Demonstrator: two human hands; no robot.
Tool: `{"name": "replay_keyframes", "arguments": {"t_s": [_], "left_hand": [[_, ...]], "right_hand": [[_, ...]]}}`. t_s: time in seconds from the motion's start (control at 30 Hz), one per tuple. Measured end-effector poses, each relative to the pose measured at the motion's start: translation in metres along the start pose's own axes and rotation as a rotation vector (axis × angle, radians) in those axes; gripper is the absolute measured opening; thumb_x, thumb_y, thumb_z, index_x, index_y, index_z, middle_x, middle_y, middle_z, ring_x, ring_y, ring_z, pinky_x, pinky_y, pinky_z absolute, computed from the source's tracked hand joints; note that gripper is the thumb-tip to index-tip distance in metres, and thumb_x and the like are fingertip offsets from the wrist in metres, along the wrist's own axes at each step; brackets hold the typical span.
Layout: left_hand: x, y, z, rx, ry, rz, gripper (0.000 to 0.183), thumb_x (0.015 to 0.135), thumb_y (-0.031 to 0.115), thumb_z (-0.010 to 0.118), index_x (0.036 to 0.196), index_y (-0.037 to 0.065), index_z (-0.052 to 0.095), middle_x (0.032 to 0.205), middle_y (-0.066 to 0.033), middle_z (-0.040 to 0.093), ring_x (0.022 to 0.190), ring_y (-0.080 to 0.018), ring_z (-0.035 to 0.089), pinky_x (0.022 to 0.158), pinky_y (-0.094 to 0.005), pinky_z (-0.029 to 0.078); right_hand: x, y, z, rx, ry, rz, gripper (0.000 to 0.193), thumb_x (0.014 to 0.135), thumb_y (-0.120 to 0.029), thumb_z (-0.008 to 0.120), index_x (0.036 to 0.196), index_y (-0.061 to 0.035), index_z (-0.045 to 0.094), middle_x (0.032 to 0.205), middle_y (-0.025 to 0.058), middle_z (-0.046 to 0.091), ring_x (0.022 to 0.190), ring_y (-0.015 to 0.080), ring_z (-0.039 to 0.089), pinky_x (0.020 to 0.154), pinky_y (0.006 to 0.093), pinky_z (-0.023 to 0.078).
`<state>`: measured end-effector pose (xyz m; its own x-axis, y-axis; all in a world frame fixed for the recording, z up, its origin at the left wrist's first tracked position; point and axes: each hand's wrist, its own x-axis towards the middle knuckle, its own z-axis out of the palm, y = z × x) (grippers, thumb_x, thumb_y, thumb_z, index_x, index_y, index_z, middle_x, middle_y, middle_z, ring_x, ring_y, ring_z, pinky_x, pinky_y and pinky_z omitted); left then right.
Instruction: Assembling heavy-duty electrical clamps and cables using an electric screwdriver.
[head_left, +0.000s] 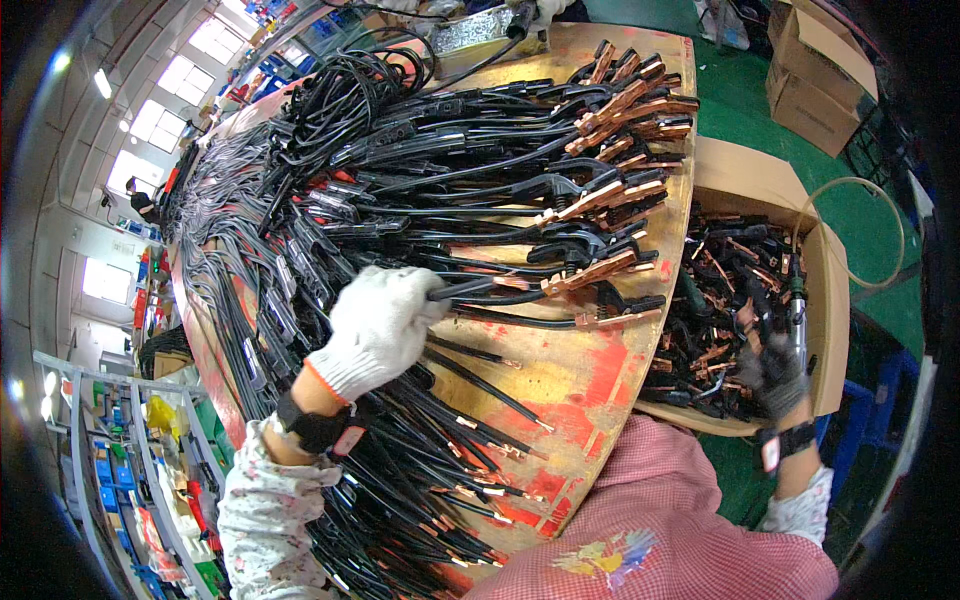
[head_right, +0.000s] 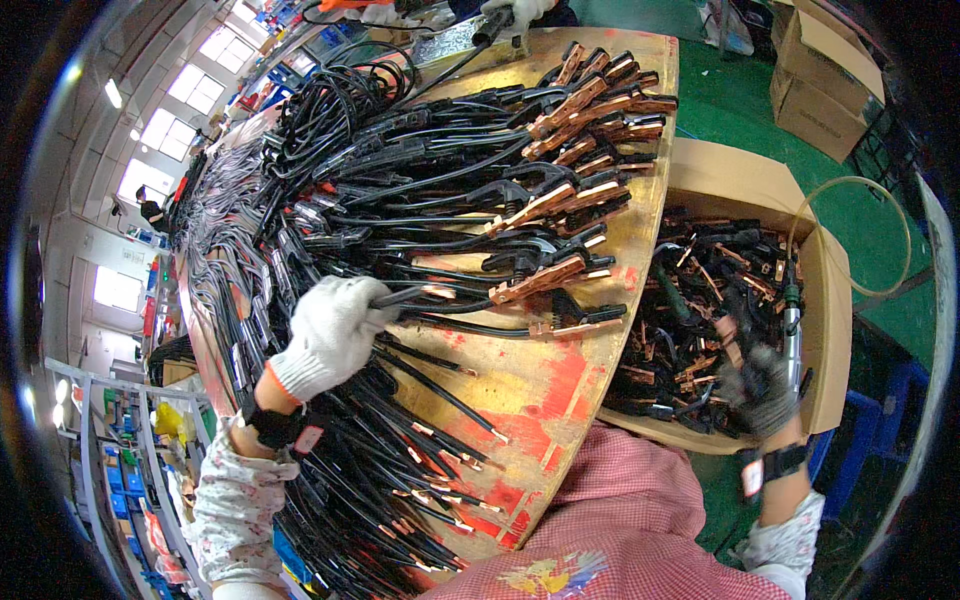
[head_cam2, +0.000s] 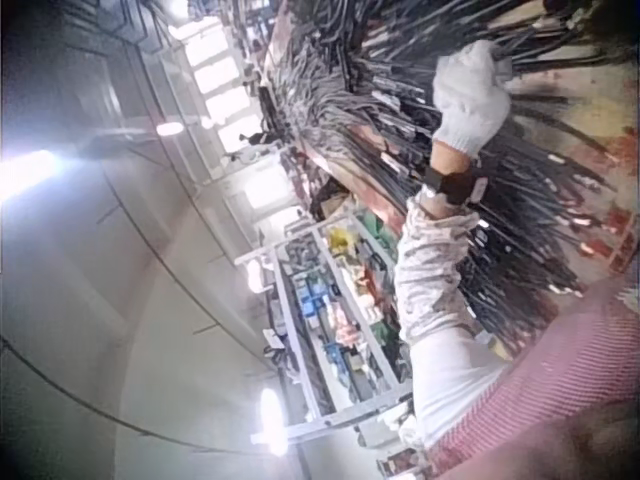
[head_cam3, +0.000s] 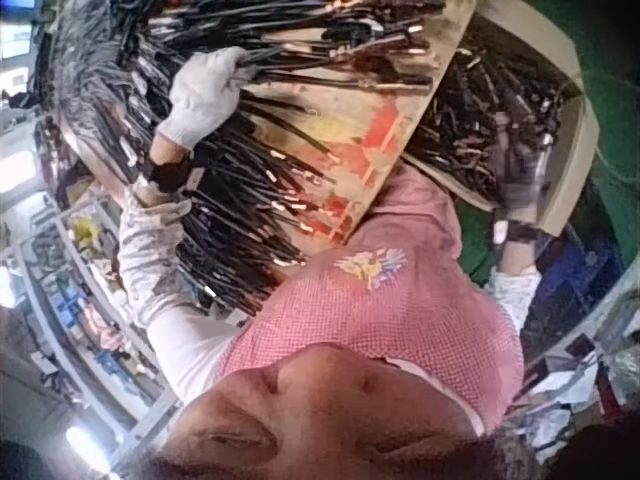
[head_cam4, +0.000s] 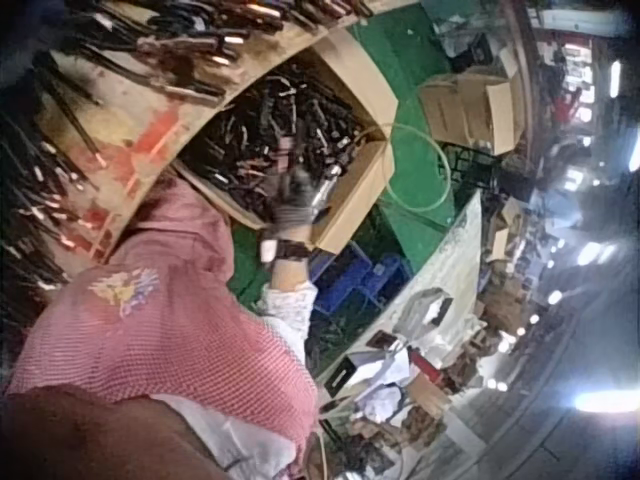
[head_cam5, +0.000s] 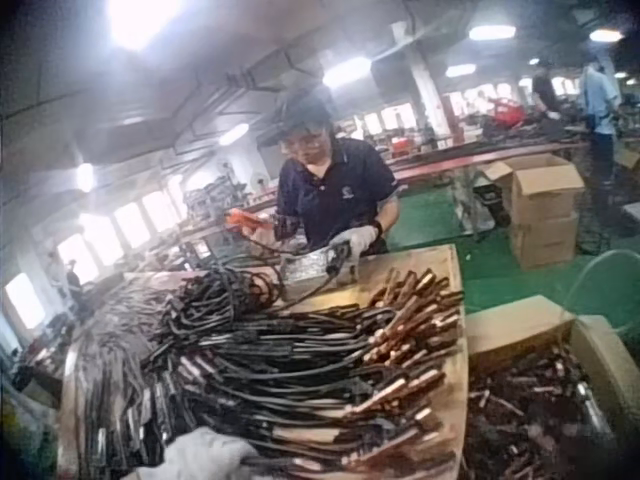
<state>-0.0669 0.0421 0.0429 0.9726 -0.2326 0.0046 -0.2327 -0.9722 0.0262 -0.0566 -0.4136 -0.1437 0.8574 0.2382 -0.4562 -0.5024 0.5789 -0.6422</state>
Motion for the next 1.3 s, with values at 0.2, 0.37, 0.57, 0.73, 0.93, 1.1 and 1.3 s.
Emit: {"name": "replay_keyframes", "arguments": {"t_s": [0.2,0.37,0.57,0.73,0.93,1.1,1.3], "left_hand": [[0.009,0.040,0.018,-0.078,-0.199,0.243,0.014,0.076,0.020,0.062,0.087,0.012,0.060,0.076,-0.0064,0.061,0.072,-0.0286,0.060,0.067,-0.0382,0.046],[0.009,0.060,0.029,-0.187,-0.071,0.325,0.019,0.077,0.019,0.061,0.095,0.014,0.058,0.080,-0.0067,0.063,0.071,-0.0280,0.061,0.064,-0.0381,0.048],[0.013,0.068,0.031,-0.401,0.022,0.212,0.018,0.077,0.012,0.061,0.094,0.012,0.061,0.086,-0.0085,0.065,0.075,-0.0292,0.063,0.065,-0.0377,0.051],[0.013,0.062,0.014,-0.468,-0.244,0.139,0.018,0.085,0.022,0.056,0.097,0.010,0.061,0.076,-0.0124,0.063,0.070,-0.0308,0.062,0.060,-0.0388,0.049],[0.019,0.056,0.004,-0.578,-0.550,0.123,0.021,0.089,0.028,0.049,0.095,0.010,0.060,0.071,-0.0134,0.059,0.066,-0.0325,0.060,0.059,-0.0384,0.047],[0.027,0.054,0.011,-0.606,-0.654,0.168,0.021,0.090,0.029,0.047,0.093,0.011,0.059,0.070,-0.0132,0.059,0.066,-0.0326,0.059,0.058,-0.0390,0.047],[0.023,0.058,0.020,-0.605,-0.539,0.175,0.020,0.089,0.026,0.047,0.094,0.011,0.059,0.072,-0.0113,0.060,0.068,-0.0308,0.060,0.060,-0.0385,0.047]], "right_hand": [[-0.031,0.030,0.126,-0.661,-0.419,0.237,0.025,0.081,-0.017,0.065,0.098,-0.0041,0.052,0.077,0.0023,0.055,0.073,0.0148,0.055,0.060,0.0274,0.047],[-0.025,0.019,0.142,-0.625,-0.729,0.084,0.038,0.082,-0.023,0.065,0.109,-0.0012,0.050,0.091,0.0066,0.060,0.080,0.0163,0.060,0.072,0.0269,0.047],[-0.019,0.019,0.170,-1.289,-0.527,-0.335,0.064,0.078,-0.045,0.064,0.119,0.0006,0.046,0.070,0.0118,0.061,0.067,0.0271,0.064,0.061,0.0353,0.049],[-0.004,0.042,0.222,-1.745,-0.502,-0.522,0.053,0.081,-0.046,0.062,0.116,-0.0070,0.051,0.078,0.0144,0.064,0.062,0.0265,0.064,0.053,0.0366,0.049],[0.026,0.038,0.218,-1.687,-0.897,-1.061,0.026,0.087,-0.018,0.043,0.107,-0.0087,0.055,0.070,0.0076,0.058,0.056,0.0233,0.059,0.042,0.0355,0.044],[0.025,0.030,0.214,-1.616,-1.024,-0.794,0.026,0.089,-0.019,0.043,0.108,-0.0073,0.056,0.073,0.0083,0.060,0.059,0.0244,0.061,0.047,0.0350,0.047],[0.022,0.039,0.208,-0.927,-0.839,-0.031,0.036,0.094,-0.035,0.045,0.100,-0.0020,0.060,0.080,0.0127,0.063,0.071,0.0218,0.061,0.064,0.0318,0.049]]}}
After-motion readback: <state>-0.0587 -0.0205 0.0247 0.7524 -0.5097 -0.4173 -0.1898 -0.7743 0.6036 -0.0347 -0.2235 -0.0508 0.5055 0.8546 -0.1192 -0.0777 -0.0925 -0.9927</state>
